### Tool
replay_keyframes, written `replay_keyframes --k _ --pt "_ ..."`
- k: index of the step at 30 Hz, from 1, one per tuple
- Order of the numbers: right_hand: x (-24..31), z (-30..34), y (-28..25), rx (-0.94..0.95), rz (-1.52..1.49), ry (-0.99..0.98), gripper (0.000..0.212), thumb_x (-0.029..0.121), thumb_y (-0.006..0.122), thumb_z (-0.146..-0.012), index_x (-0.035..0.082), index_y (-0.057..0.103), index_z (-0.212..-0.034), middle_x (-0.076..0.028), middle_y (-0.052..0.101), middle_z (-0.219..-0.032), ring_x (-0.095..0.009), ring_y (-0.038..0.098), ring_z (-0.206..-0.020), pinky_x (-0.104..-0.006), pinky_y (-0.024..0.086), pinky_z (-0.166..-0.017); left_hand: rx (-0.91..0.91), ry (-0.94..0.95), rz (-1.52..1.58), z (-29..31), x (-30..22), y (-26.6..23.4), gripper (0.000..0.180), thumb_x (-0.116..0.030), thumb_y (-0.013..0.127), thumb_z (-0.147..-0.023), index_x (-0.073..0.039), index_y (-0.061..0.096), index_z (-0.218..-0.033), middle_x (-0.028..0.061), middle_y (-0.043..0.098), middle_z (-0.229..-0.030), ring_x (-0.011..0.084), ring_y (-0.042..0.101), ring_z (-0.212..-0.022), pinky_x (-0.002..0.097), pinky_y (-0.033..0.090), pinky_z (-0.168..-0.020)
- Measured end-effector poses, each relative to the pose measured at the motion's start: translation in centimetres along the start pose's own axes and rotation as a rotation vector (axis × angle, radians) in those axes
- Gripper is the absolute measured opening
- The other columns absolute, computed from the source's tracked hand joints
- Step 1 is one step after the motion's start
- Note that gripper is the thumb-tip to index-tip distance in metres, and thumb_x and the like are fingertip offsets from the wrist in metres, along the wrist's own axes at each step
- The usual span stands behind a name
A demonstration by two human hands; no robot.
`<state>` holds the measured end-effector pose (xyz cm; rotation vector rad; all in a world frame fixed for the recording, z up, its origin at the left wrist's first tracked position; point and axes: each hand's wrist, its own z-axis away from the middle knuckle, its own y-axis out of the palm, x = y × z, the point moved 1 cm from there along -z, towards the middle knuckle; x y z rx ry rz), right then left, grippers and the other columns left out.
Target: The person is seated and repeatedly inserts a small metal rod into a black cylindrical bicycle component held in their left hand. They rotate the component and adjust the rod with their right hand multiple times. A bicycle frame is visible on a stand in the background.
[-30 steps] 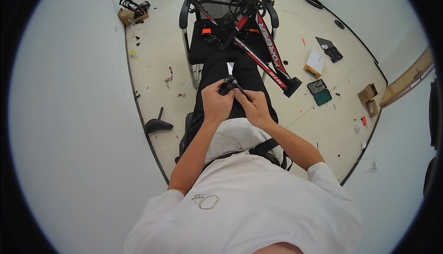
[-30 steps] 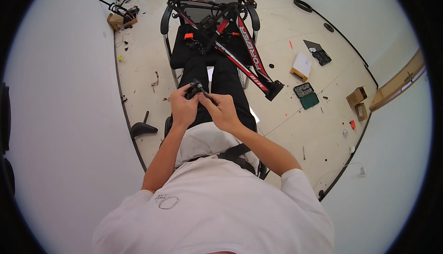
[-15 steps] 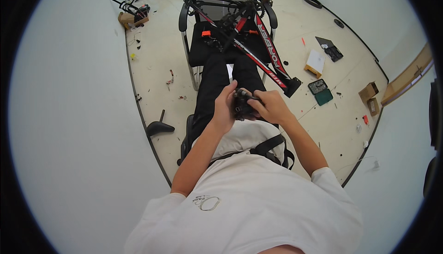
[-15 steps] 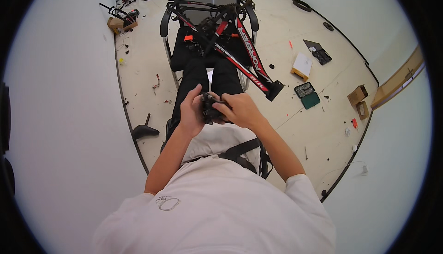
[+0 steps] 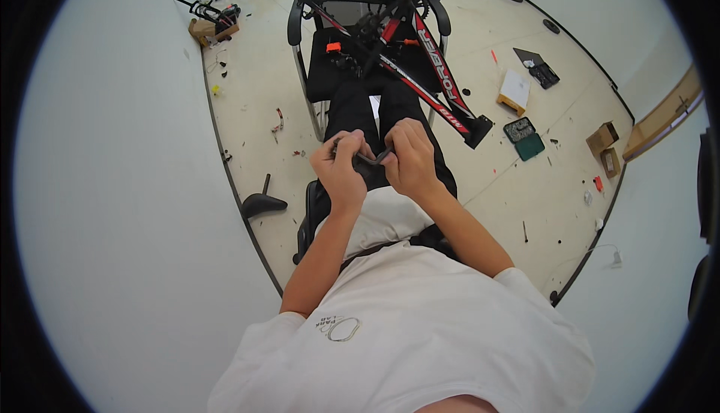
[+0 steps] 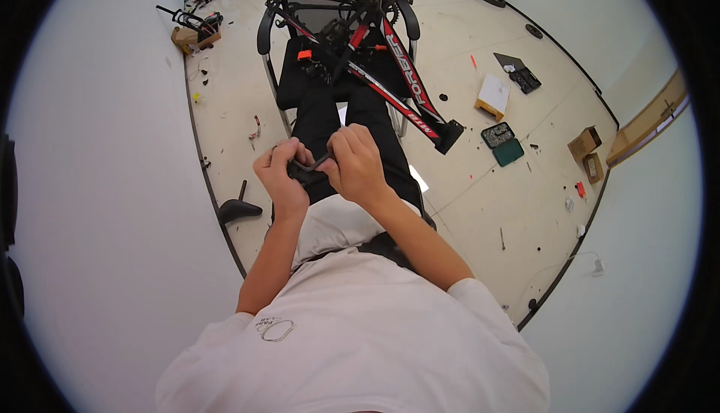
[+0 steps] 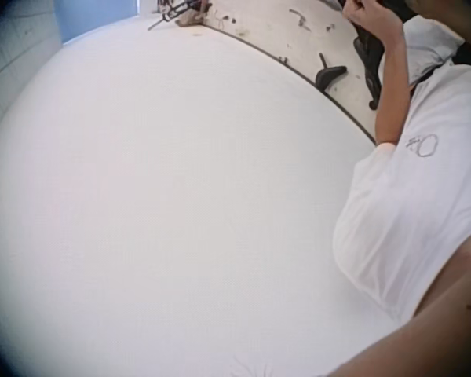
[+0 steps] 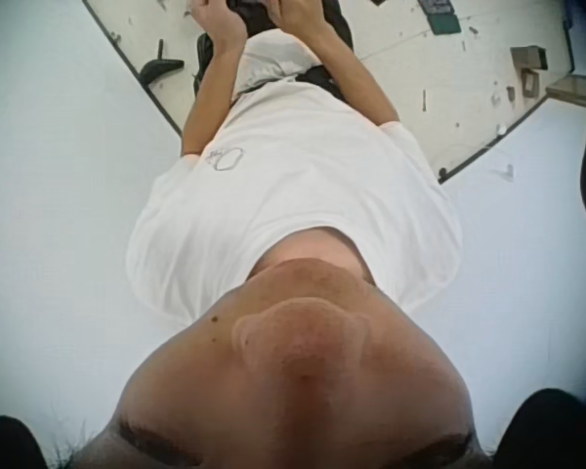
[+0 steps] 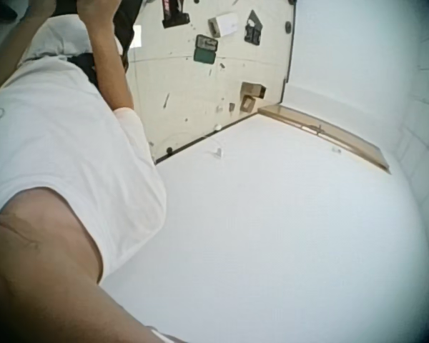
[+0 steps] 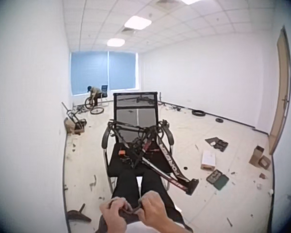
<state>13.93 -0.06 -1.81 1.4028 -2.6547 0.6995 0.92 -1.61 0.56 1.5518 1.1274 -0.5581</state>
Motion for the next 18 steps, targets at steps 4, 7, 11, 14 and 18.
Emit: replay_keyframes --k 4,7,11,14,18 --pt "1.1 0.4 0.9 -0.004 -0.056 0.125 0.044 0.041 0.050 -0.096 0.002 0.048 -0.077 -0.012 0.047 -0.072 -0.034 0.046 -0.069 -0.0422 0.037 -0.062 -0.049 -0.008 -0.117 -0.2 -0.7 -0.1 0.027 -0.011 0.057 -0.085 0.003 0.055 -0.062 0.0061 0.053 -0.061 0.0131 0.051 -0.055 0.0254 0.039 -0.054" --pt "2.0 2.7 1.8 -0.029 -0.128 0.288 0.039 0.035 0.052 -0.096 0.002 0.048 -0.077 -0.013 0.047 -0.071 -0.034 0.046 -0.067 -0.0424 0.037 -0.060 0.070 -0.001 -0.293 -0.7 -0.4 -0.5 0.028 -0.012 0.059 -0.086 0.003 0.057 -0.063 0.0047 0.054 -0.061 0.0120 0.052 -0.055 0.0248 0.039 -0.054" --pt "0.7 2.5 -0.3 0.069 -0.141 0.305 0.028 0.026 0.061 -0.089 0.002 0.051 -0.081 -0.012 0.049 -0.076 -0.032 0.048 -0.072 -0.0404 0.037 -0.062 0.186 -0.095 -0.194 -1.7 1.1 -0.7 0.034 -0.018 0.057 -0.089 0.001 0.052 -0.061 0.0050 0.051 -0.060 0.0136 0.052 -0.057 0.0262 0.039 -0.055" --pt "0.8 0.8 -1.1 0.005 -0.210 0.325 0.025 0.021 0.071 -0.081 0.001 0.057 -0.089 -0.013 0.053 -0.097 -0.030 0.052 -0.090 -0.0358 0.042 -0.077 0.134 -0.147 -0.007 -1.4 1.2 -0.5 0.036 -0.021 0.053 -0.090 0.000 0.050 -0.061 0.0064 0.051 -0.060 0.0149 0.052 -0.057 0.0271 0.040 -0.054" --pt "-0.7 1.8 -0.5 -0.382 -0.534 0.731 0.023 0.010 0.060 -0.089 0.001 0.051 -0.109 -0.012 0.055 -0.109 -0.023 0.056 -0.098 -0.0342 0.047 -0.087 0.165 -0.035 -0.021 -1.4 1.3 -0.4 0.034 -0.021 0.048 -0.091 0.000 0.051 -0.065 0.0078 0.053 -0.062 0.0147 0.052 -0.057 0.0270 0.042 -0.055"
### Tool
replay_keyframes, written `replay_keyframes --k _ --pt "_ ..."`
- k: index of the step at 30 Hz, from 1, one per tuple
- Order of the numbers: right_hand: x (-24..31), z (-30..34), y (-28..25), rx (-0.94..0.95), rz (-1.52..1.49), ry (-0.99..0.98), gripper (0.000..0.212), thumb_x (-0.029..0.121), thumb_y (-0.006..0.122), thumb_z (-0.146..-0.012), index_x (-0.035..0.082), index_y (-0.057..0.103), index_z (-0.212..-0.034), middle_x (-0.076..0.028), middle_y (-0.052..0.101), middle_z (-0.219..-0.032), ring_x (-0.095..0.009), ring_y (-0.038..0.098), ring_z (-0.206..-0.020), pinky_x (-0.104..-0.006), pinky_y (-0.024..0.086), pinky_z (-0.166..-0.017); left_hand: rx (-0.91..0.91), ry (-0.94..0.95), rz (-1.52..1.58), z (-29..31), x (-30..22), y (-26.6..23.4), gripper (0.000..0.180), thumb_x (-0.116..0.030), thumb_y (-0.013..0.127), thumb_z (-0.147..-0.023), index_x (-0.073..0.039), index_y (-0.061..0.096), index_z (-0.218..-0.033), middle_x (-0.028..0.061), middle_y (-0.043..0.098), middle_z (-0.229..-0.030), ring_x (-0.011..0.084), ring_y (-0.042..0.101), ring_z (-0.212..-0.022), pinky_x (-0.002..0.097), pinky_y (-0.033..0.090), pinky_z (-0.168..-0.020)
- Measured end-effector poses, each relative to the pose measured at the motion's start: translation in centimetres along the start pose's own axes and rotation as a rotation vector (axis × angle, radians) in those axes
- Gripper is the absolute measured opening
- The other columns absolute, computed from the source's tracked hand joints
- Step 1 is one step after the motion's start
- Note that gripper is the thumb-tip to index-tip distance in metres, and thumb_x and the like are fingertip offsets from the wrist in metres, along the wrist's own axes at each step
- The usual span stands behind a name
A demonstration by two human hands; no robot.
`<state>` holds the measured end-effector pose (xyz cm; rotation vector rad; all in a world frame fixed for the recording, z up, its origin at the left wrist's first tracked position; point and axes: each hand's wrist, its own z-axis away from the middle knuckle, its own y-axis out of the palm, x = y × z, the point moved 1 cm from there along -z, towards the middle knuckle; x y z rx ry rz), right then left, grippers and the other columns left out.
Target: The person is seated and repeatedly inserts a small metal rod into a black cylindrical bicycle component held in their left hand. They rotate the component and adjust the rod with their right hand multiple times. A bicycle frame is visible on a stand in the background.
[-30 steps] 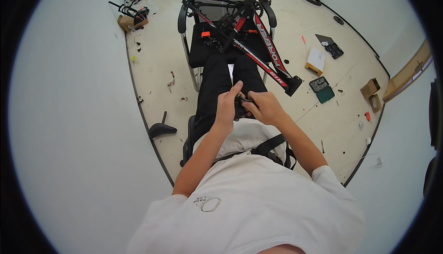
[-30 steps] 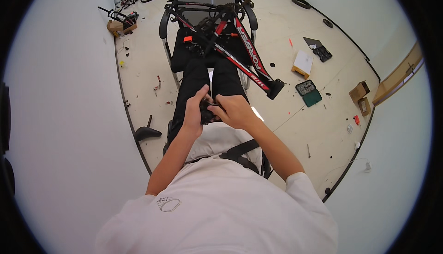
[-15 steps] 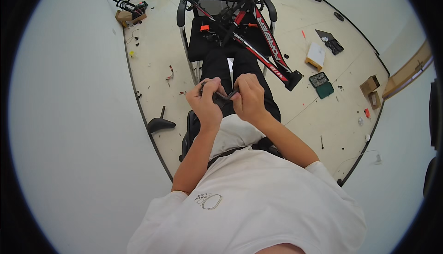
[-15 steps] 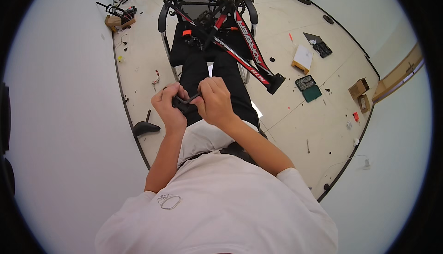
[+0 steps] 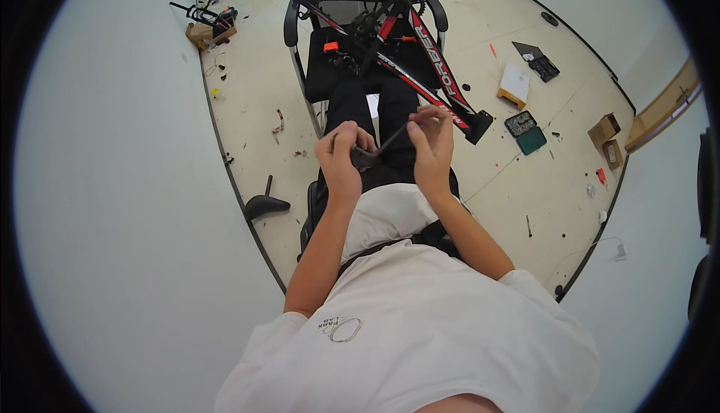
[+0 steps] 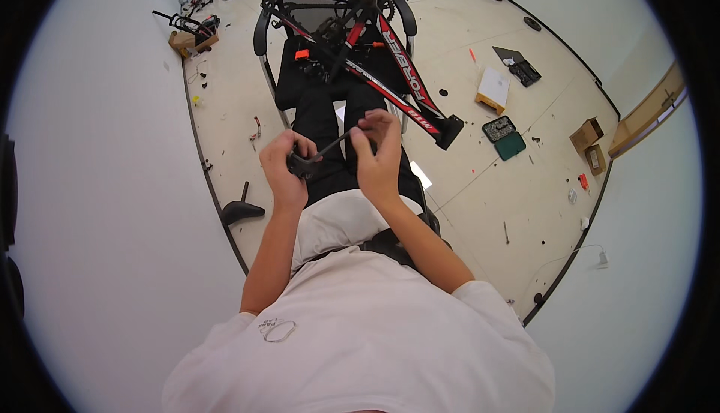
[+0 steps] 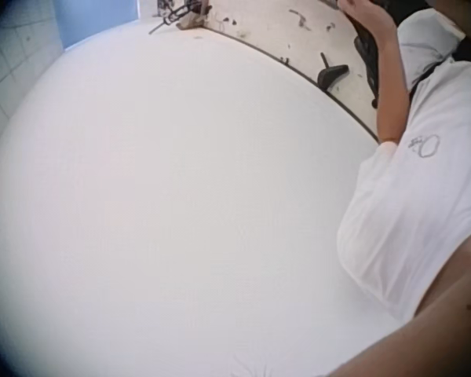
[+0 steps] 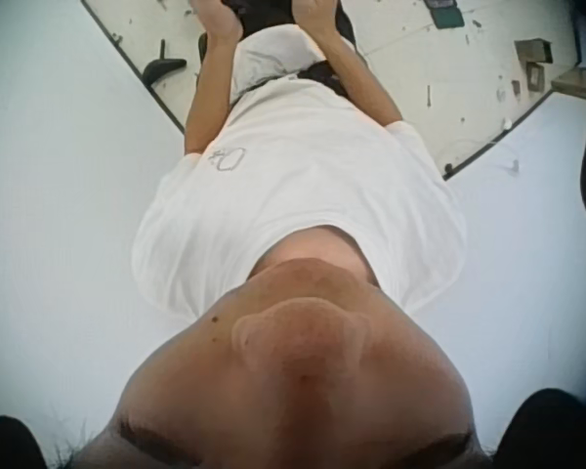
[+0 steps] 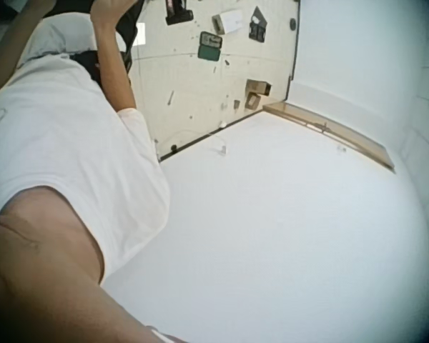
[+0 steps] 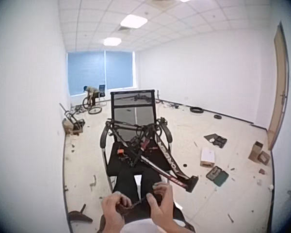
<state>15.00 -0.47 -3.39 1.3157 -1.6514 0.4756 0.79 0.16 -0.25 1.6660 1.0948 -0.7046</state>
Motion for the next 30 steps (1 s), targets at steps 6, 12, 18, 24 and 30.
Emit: replay_keyframes --k 6,12,18,24,30 --pt "-0.5 -1.0 -1.6 0.069 -0.906 1.100 0.025 0.024 0.047 -0.095 0.001 0.055 -0.102 -0.009 0.061 -0.089 -0.024 0.061 -0.089 -0.0372 0.049 -0.079 0.239 0.195 -0.322 1.7 0.8 1.4 0.022 -0.008 0.051 -0.090 0.004 0.057 -0.073 0.0048 0.061 -0.067 0.0079 0.055 -0.062 0.0228 0.044 -0.058" --pt "1.3 -4.3 -1.9 0.017 -0.770 1.100 0.033 0.030 0.041 -0.098 0.014 0.032 -0.071 0.000 0.035 -0.065 -0.016 0.041 -0.059 -0.0359 0.041 -0.065 0.376 0.274 -0.503 2.4 3.1 2.2 0.013 -0.007 0.060 -0.084 0.002 0.062 -0.076 0.0058 0.056 -0.060 0.0084 0.053 -0.055 0.0248 0.042 -0.052" --pt "0.7 -6.7 -1.5 0.248 -1.037 1.189 0.032 0.023 0.052 -0.094 0.013 0.034 -0.069 0.003 0.027 -0.060 -0.010 0.028 -0.049 -0.0253 0.029 -0.049 0.358 0.486 -0.680 1.6 2.2 1.6 0.011 -0.005 0.065 -0.077 -0.001 0.058 -0.070 0.0083 0.055 -0.062 0.0204 0.053 -0.052 0.0297 0.041 -0.049" --pt "2.4 -5.1 -0.8 0.256 -0.979 1.301 0.035 0.028 0.050 -0.096 0.012 0.035 -0.069 0.004 0.024 -0.059 -0.010 0.021 -0.048 -0.0258 0.019 -0.042 0.407 0.646 -0.725 0.7 2.3 0.6 0.011 -0.006 0.066 -0.068 -0.004 0.056 -0.066 0.0070 0.054 -0.061 0.0239 0.053 -0.051 0.0319 0.042 -0.047" --pt "3.3 -3.7 -1.7 0.302 -0.713 1.210 0.051 0.035 0.052 -0.098 0.019 0.022 -0.059 0.007 0.016 -0.052 -0.008 0.015 -0.043 -0.0267 0.012 -0.040 0.516 0.684 -0.718 1.6 2.8 0.4 0.007 -0.003 0.060 -0.062 -0.003 0.056 -0.067 0.0086 0.057 -0.064 0.0247 0.055 -0.052 0.0310 0.045 -0.048"
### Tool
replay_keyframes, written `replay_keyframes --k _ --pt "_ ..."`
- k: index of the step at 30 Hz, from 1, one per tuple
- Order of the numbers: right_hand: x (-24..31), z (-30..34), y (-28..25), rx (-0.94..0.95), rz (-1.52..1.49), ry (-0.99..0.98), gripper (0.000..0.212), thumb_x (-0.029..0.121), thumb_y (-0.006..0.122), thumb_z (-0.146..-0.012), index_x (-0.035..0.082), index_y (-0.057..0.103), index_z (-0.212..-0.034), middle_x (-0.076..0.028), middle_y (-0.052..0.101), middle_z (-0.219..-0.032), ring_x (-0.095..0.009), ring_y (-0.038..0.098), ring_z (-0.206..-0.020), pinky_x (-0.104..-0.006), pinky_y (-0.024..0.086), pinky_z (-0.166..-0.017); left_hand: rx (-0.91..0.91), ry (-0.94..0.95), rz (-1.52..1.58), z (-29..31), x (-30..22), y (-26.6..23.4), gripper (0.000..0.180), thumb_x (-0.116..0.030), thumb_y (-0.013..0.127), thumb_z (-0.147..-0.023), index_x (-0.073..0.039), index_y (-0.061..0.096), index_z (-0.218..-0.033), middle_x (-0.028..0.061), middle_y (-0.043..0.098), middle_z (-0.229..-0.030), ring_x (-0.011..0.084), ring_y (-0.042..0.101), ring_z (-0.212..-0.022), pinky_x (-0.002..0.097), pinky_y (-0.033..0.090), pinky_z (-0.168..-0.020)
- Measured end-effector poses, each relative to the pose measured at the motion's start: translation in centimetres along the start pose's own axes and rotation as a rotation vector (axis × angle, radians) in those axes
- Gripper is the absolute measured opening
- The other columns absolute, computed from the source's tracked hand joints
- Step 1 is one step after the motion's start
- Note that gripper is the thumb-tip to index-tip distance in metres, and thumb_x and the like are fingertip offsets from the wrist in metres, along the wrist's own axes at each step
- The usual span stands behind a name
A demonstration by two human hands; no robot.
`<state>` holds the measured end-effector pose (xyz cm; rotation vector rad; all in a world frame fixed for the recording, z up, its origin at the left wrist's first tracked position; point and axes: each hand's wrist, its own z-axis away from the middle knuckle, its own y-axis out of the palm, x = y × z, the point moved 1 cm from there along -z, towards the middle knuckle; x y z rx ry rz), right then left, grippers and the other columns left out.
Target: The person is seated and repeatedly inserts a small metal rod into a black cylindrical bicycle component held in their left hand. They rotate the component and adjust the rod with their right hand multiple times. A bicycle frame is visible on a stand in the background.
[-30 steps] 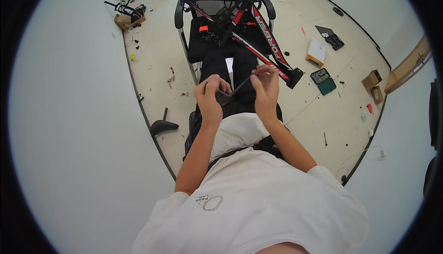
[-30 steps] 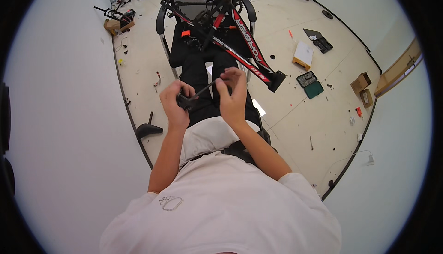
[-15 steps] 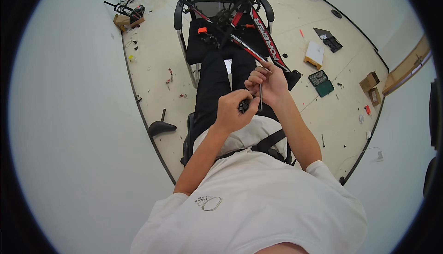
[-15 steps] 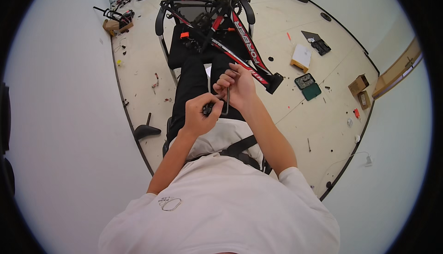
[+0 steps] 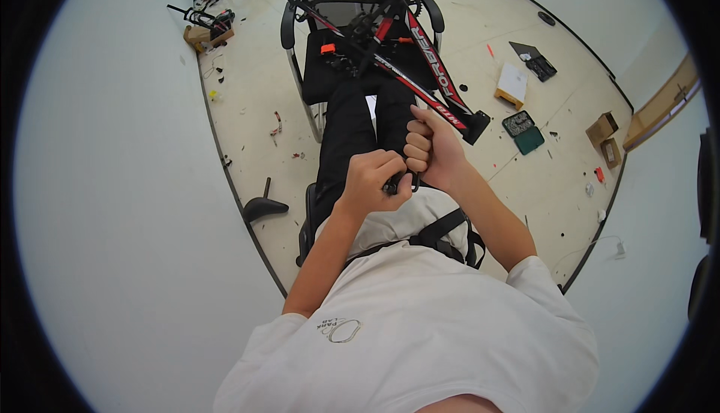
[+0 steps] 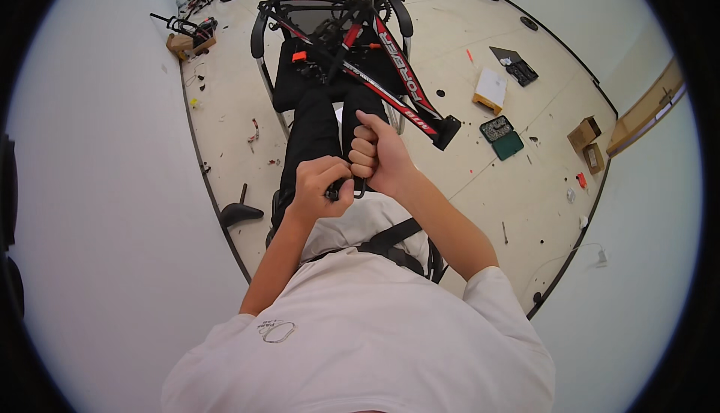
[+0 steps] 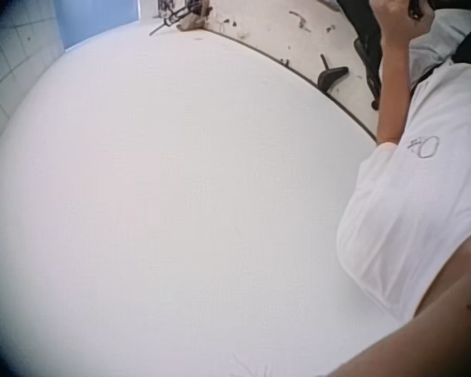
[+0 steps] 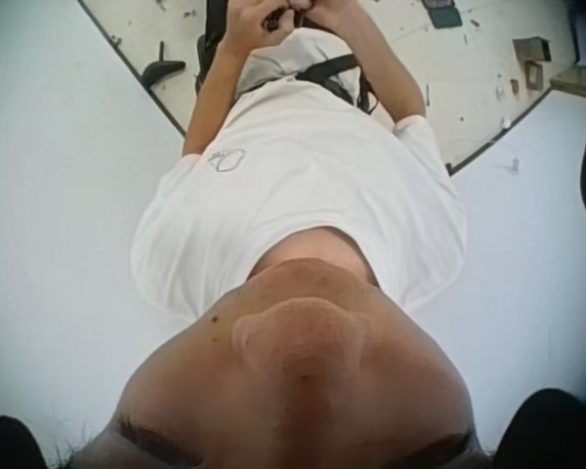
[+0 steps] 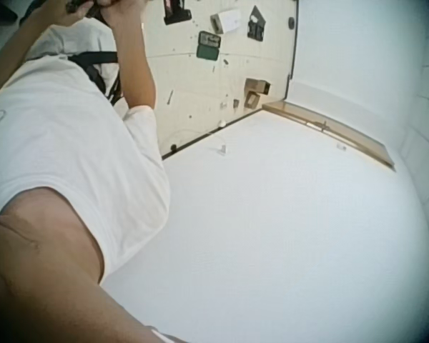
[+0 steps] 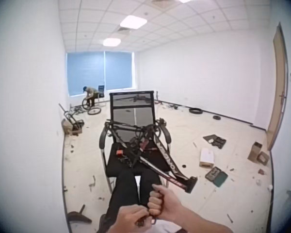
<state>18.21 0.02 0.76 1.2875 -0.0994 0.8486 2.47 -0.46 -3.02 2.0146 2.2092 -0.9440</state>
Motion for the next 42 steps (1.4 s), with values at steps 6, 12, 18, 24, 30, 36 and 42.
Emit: replay_keyframes --k 6,12,18,24,30,36,42 --pt "-0.9 0.3 1.9 -0.180 0.156 -0.201 0.049 0.035 0.056 -0.097 0.020 0.027 -0.061 0.008 0.018 -0.050 -0.006 0.014 -0.040 -0.0267 0.009 -0.038 -0.035 -0.007 0.084 -0.4 0.2 -0.1 0.004 -0.002 0.055 -0.063 0.000 0.056 -0.066 0.0117 0.058 -0.064 0.0260 0.056 -0.051 0.0309 0.046 -0.048" --pt "-1.2 1.2 3.2 -0.200 0.188 -0.273 0.047 0.034 0.057 -0.096 0.019 0.029 -0.062 0.008 0.020 -0.050 -0.005 0.015 -0.039 -0.0266 0.010 -0.037 -0.086 0.025 0.091 -0.6 -0.4 -0.4 0.005 -0.004 0.054 -0.065 0.001 0.056 -0.065 0.0127 0.060 -0.064 0.0254 0.057 -0.051 0.0305 0.047 -0.049" --pt "-1.3 1.5 3.2 -0.230 0.204 -0.311 0.046 0.032 0.057 -0.096 0.018 0.029 -0.063 0.007 0.021 -0.050 -0.006 0.016 -0.039 -0.0269 0.011 -0.037 -0.112 0.045 0.097 -0.8 -0.9 -0.4 0.007 -0.003 0.053 -0.064 0.002 0.057 -0.065 0.0127 0.060 -0.064 0.0253 0.058 -0.050 0.0300 0.047 -0.049" --pt "-1.4 1.6 3.4 -0.197 0.185 -0.347 0.044 0.030 0.058 -0.096 0.017 0.029 -0.065 0.007 0.021 -0.050 -0.006 0.017 -0.039 -0.0267 0.012 -0.036 -0.145 0.055 0.105 -0.8 -0.8 -0.3 0.007 -0.003 0.053 -0.063 0.002 0.058 -0.064 0.0131 0.061 -0.064 0.0246 0.059 -0.051 0.0289 0.047 -0.048" --pt "-1.4 2.1 3.7 -0.209 0.209 -0.375 0.044 0.028 0.059 -0.096 0.016 0.030 -0.065 0.007 0.023 -0.049 -0.005 0.019 -0.038 -0.0267 0.012 -0.035 -0.174 0.118 0.032 -1.2 -1.4 -0.4 0.006 -0.003 0.059 -0.059 -0.002 0.055 -0.063 0.0076 0.057 -0.062 0.0224 0.052 -0.047 0.0307 0.042 -0.043" --pt "-0.8 1.5 4.7 -0.085 0.355 -0.730 0.046 0.024 0.059 -0.096 0.013 0.033 -0.060 0.008 0.031 -0.049 -0.002 0.025 -0.039 -0.0251 0.016 -0.037 -0.210 -0.485 0.195 -0.9 -0.1 0.8 0.019 -0.011 0.060 -0.080 0.003 0.060 -0.067 0.0058 0.059 -0.059 0.0137 0.057 -0.051 0.0283 0.044 -0.046" --pt "-4.8 1.4 3.4 0.326 1.406 -1.440 0.022 0.016 0.068 -0.081 0.003 0.056 -0.067 -0.007 0.053 -0.067 -0.024 0.054 -0.061 -0.0335 0.044 -0.055 -0.223 -0.887 0.317 0.4 3.5 -0.2 0.041 -0.027 0.058 -0.092 0.002 0.056 -0.062 0.0029 0.052 -0.050 0.0084 0.050 -0.046 0.0264 0.038 -0.046"
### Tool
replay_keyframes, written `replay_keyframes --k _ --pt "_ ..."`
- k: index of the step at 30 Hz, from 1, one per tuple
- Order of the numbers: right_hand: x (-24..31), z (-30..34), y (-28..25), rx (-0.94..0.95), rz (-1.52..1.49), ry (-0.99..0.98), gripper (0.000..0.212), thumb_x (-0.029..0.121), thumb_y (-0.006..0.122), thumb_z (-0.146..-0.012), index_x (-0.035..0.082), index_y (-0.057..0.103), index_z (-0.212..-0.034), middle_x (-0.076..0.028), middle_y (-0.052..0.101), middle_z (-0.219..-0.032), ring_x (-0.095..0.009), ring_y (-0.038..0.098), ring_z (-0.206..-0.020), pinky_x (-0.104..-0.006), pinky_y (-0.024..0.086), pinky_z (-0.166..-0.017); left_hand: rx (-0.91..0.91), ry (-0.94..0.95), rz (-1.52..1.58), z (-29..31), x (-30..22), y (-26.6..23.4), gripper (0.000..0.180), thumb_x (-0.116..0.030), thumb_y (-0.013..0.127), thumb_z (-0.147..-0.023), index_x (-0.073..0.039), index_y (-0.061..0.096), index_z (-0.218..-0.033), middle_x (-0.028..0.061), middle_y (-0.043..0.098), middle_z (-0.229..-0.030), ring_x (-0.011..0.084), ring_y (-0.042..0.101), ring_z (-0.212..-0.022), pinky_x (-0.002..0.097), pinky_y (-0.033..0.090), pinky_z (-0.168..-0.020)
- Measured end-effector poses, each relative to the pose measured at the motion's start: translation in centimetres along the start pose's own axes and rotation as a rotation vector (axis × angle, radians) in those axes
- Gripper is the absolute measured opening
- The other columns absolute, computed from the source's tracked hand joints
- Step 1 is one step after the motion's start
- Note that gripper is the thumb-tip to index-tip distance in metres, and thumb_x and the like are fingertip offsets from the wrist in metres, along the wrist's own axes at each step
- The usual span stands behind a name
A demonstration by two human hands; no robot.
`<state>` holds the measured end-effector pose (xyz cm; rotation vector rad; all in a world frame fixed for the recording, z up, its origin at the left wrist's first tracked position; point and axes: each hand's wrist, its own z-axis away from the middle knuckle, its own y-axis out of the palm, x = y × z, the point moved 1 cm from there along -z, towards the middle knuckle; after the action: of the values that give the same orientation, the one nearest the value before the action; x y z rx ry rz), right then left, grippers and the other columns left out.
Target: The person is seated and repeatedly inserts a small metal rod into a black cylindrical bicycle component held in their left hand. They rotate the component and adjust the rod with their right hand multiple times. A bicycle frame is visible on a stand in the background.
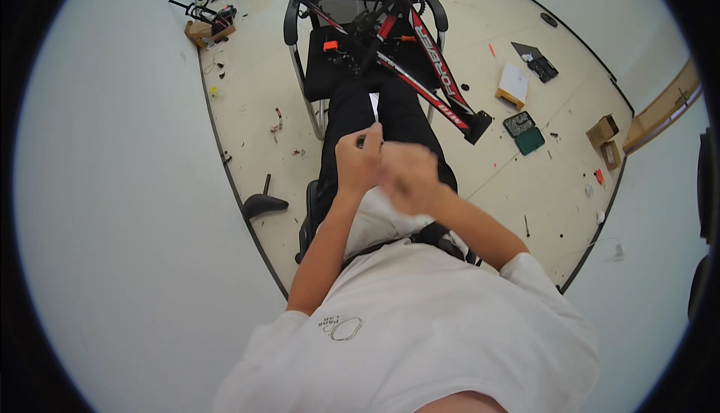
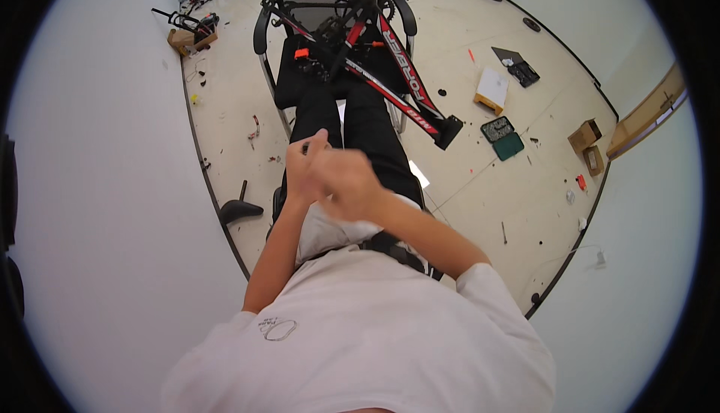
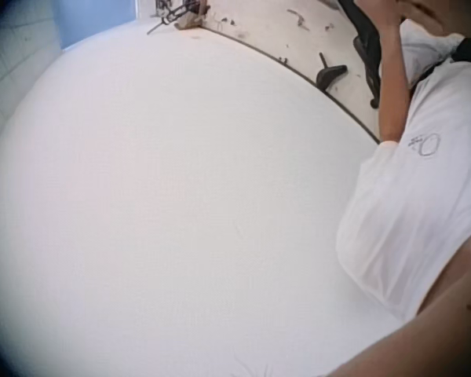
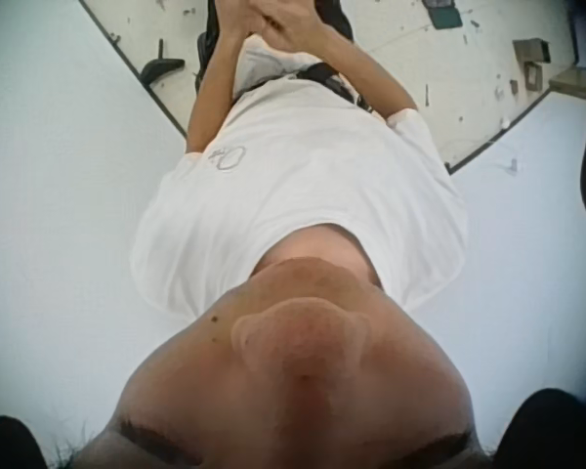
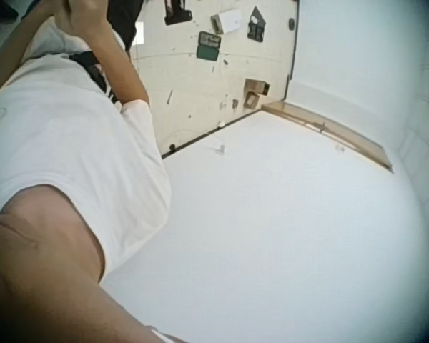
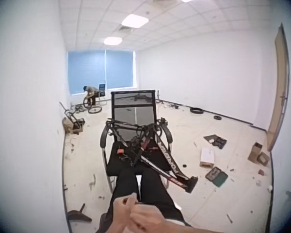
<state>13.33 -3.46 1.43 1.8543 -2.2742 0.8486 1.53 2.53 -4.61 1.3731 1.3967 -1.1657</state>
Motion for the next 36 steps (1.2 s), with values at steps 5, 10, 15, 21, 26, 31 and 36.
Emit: replay_keyframes --k 5,10,15,21,26,31,36 --pt "1.0 2.2 1.1 0.283 0.071 -0.275 0.017 0.009 0.071 -0.070 -0.001 0.058 -0.074 -0.015 0.060 -0.092 -0.035 0.059 -0.089 -0.0415 0.051 -0.082 0.010 -0.293 0.530 -0.4 -2.7 -1.6 0.042 -0.034 0.057 -0.090 -0.008 0.042 -0.060 0.0096 0.055 -0.059 0.0173 0.052 -0.044 0.0280 0.041 -0.041" --pt "-3.0 3.7 -0.1 0.309 0.119 -0.025 0.017 0.003 0.066 -0.073 -0.002 0.062 -0.089 -0.014 0.059 -0.096 -0.032 0.059 -0.096 -0.0413 0.050 -0.086 0.078 -0.342 0.403 -0.2 -5.0 -3.4 0.040 -0.034 0.062 -0.090 -0.008 0.048 -0.063 0.0071 0.058 -0.060 0.0143 0.052 -0.042 0.0249 0.041 -0.040" --pt "-6.3 1.6 -1.5 0.192 -0.131 0.640 0.034 -0.002 0.049 -0.084 -0.005 0.059 -0.117 -0.016 0.063 -0.106 -0.029 0.061 -0.101 -0.0373 0.049 -0.088 0.201 -0.164 0.224 1.0 -5.3 -1.1 0.032 -0.029 0.062 -0.091 -0.004 0.060 -0.072 0.0027 0.058 -0.060 0.0091 0.052 -0.043 0.0229 0.041 -0.040" --pt "-4.5 -3.1 -4.8 -0.157 -1.124 0.647 0.059 0.015 0.045 -0.075 -0.014 0.051 -0.125 -0.024 0.061 -0.121 -0.031 0.058 -0.115 -0.0409 0.042 -0.103 0.243 -0.341 0.145 0.9 -2.3 0.3 0.034 -0.030 0.062 -0.091 -0.003 0.060 -0.071 0.0029 0.057 -0.059 0.0101 0.052 -0.042 0.0232 0.041 -0.039" --pt "-0.2 -0.3 -3.8 0.517 -0.689 0.525 0.049 0.037 0.058 -0.079 -0.004 0.067 -0.105 -0.018 0.069 -0.100 -0.031 0.064 -0.097 -0.0391 0.046 -0.091 0.145 -0.277 0.157 0.2 -1.3 0.0 0.039 -0.034 0.066 -0.089 -0.002 0.060 -0.067 0.0011 0.055 -0.055 0.0085 0.051 -0.041 0.0236 0.039 -0.039" --pt "-0.8 0.3 -2.4 0.800 -0.028 0.196 0.035 0.028 0.064 -0.076 0.001 0.069 -0.098 -0.014 0.069 -0.092 -0.033 0.062 -0.087 -0.0404 0.047 -0.085 -0.071 0.022 -0.302 0.3 -1.9 -0.3 0.043 -0.035 0.069 -0.085 0.002 0.059 -0.066 0.0057 0.051 -0.051 0.0133 0.044 -0.044 0.0317 0.037 -0.046" --pt "-2.5 2.5 0.0 0.771 0.059 -0.001 0.029 0.024 0.061 -0.076 0.001 0.069 -0.093 -0.013 0.069 -0.086 -0.031 0.063 -0.087 -0.0398 0.048 -0.087 -0.085 0.066 -0.330 1.0 -3.7 0.0 0.042 -0.036 0.069 -0.083 0.001 0.061 -0.066 0.0087 0.052 -0.050 0.0196 0.046 -0.045 0.0342 0.037 -0.048"
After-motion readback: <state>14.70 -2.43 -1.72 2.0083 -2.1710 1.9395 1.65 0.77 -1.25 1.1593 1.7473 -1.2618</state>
